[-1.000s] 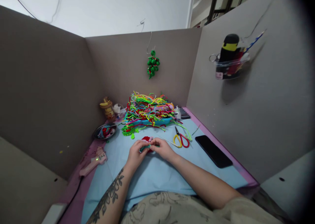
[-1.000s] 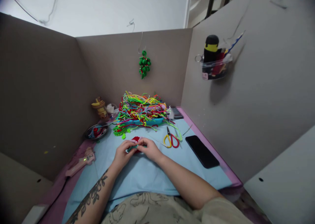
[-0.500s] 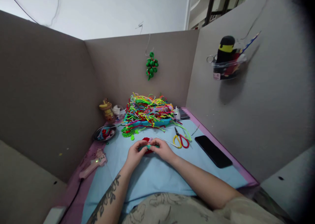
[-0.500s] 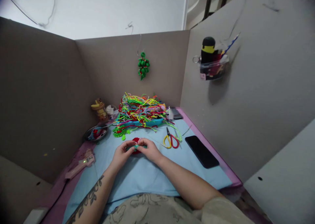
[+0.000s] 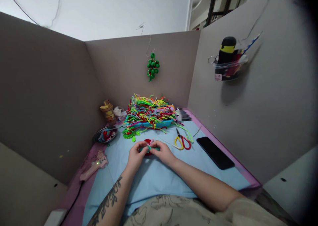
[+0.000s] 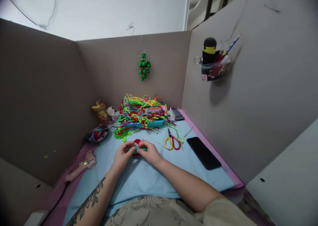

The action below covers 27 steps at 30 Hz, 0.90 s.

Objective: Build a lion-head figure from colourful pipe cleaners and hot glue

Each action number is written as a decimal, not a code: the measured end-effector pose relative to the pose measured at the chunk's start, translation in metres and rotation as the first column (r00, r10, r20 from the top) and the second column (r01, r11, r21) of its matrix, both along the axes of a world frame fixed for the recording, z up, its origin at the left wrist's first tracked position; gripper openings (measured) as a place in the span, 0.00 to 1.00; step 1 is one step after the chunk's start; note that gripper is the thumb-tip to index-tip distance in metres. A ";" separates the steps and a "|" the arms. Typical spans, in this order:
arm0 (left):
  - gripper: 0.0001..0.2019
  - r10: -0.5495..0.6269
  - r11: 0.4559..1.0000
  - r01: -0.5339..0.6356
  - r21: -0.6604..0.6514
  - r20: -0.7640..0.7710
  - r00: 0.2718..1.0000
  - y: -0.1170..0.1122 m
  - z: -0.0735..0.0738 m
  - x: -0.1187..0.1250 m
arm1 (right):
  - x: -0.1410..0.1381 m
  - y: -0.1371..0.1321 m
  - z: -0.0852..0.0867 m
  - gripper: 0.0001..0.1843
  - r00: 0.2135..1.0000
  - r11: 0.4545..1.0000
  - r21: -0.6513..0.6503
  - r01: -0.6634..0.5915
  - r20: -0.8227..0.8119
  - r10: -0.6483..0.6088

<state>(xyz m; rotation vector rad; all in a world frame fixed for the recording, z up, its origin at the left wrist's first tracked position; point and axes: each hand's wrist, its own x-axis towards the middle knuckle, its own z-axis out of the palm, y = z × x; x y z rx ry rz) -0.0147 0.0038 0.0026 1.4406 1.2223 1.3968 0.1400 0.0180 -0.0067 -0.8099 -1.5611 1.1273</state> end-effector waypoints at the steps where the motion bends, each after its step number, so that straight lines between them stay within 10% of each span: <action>1: 0.12 0.006 1.000 -0.006 0.005 -0.005 1.000 0.000 -0.001 0.000 | -0.001 0.001 -0.001 0.06 1.000 1.000 -0.023 -0.006 -0.022 0.006; 15: 0.09 -0.002 0.998 0.003 0.059 -0.006 1.000 -0.006 0.007 0.003 | 0.001 0.004 0.000 0.20 0.965 0.889 -0.385 -0.247 -0.186 0.187; 21: 0.08 0.019 0.998 -0.017 0.057 -0.041 0.999 -0.006 0.008 0.003 | 0.002 0.001 -0.001 0.18 0.996 0.995 -0.042 -0.088 -0.007 0.088; 27: 0.11 -0.031 0.996 0.029 0.079 0.023 0.999 -0.007 0.007 0.003 | 0.003 -0.005 0.007 0.03 0.976 0.975 0.201 0.095 0.175 -0.131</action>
